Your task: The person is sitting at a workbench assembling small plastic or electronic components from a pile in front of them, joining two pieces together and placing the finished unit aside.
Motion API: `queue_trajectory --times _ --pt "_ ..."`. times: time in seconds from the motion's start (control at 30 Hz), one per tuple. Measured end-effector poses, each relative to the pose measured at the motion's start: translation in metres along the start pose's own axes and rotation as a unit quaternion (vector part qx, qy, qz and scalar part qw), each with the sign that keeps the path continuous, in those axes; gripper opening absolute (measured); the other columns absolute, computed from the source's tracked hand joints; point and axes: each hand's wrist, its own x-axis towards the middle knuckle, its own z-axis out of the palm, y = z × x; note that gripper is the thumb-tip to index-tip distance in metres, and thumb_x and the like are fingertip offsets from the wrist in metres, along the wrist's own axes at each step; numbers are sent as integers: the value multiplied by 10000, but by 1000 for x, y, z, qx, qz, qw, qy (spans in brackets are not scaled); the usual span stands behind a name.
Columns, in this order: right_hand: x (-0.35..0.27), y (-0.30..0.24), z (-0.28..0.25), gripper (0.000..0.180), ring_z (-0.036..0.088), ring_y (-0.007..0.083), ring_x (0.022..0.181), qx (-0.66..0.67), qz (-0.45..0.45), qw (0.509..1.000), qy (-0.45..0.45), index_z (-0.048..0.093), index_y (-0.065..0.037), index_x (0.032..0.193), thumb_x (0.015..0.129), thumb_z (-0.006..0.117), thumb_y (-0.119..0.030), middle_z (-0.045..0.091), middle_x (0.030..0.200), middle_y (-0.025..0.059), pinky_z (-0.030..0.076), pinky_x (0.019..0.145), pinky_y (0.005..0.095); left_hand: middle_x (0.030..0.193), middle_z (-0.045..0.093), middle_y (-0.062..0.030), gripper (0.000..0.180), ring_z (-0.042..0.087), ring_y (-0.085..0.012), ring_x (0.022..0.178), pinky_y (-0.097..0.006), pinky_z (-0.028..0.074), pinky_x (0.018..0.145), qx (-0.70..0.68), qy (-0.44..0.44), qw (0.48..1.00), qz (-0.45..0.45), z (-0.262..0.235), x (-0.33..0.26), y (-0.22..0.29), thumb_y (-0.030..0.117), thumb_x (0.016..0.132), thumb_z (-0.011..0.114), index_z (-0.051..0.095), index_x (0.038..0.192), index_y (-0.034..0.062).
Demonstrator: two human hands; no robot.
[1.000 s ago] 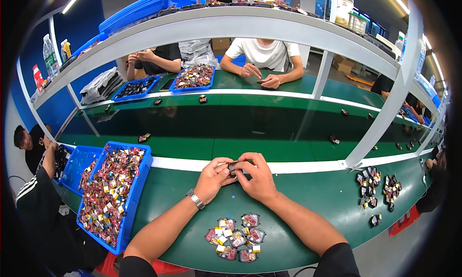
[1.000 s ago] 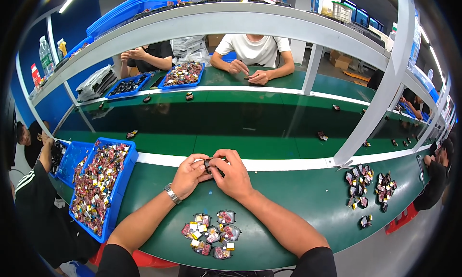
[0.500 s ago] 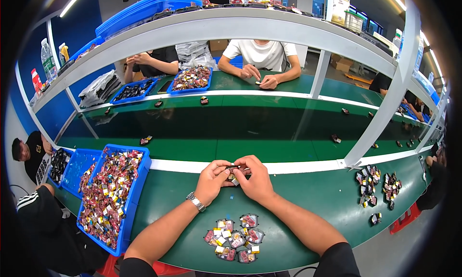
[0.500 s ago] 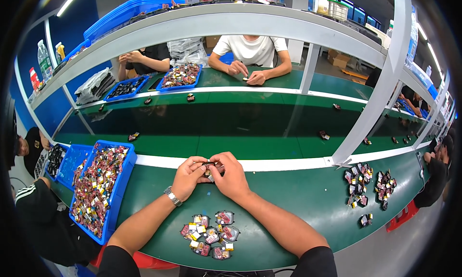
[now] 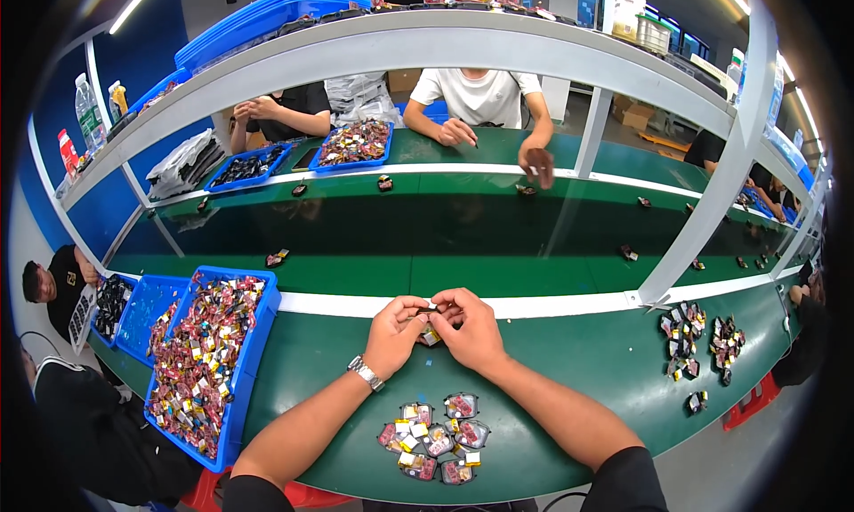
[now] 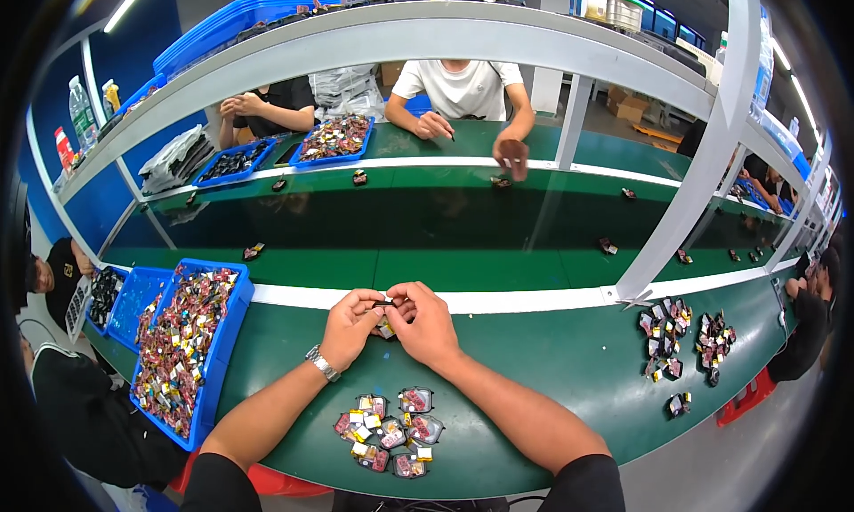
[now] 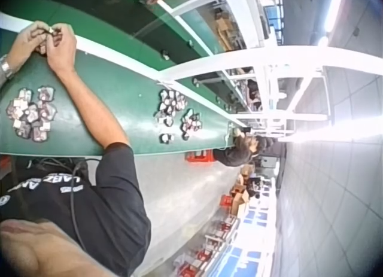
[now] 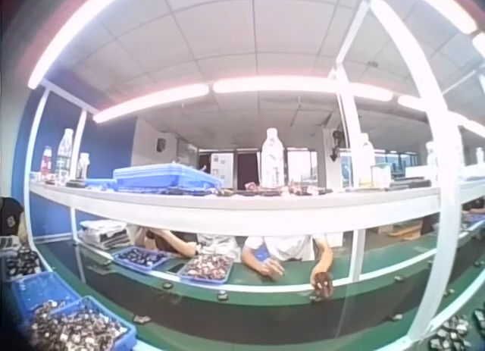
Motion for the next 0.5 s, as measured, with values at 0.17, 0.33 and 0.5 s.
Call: queue_trajectory --times 0.17,0.33,0.5 --pt "4 8 -4 166 647 115 792 10 -19 1000 -10 636 13 991 835 688 -14 648 913 73 542 693 240 1154 637 -116 324 639 -134 973 -279 571 786 -59 -28 998 -1 -1 -4 3 -2 927 580 507 1243 3" --pt "23 37 -13 130 635 100 737 75 -4 996 43 647 15 946 821 678 -2 637 866 69 531 661 234 1256 585 -172 389 633 -219 1068 -334 565 871 -105 -16 994 -1 0 -3 3 -14 917 565 456 1291 4" --pt "59 68 -71 140 666 176 695 -129 91 967 198 677 -3 934 803 707 -42 688 776 97 535 668 297 1281 568 -206 341 624 -273 1115 -369 555 909 -80 -6 997 6 -2 2 7 3 931 520 453 1265 -13"
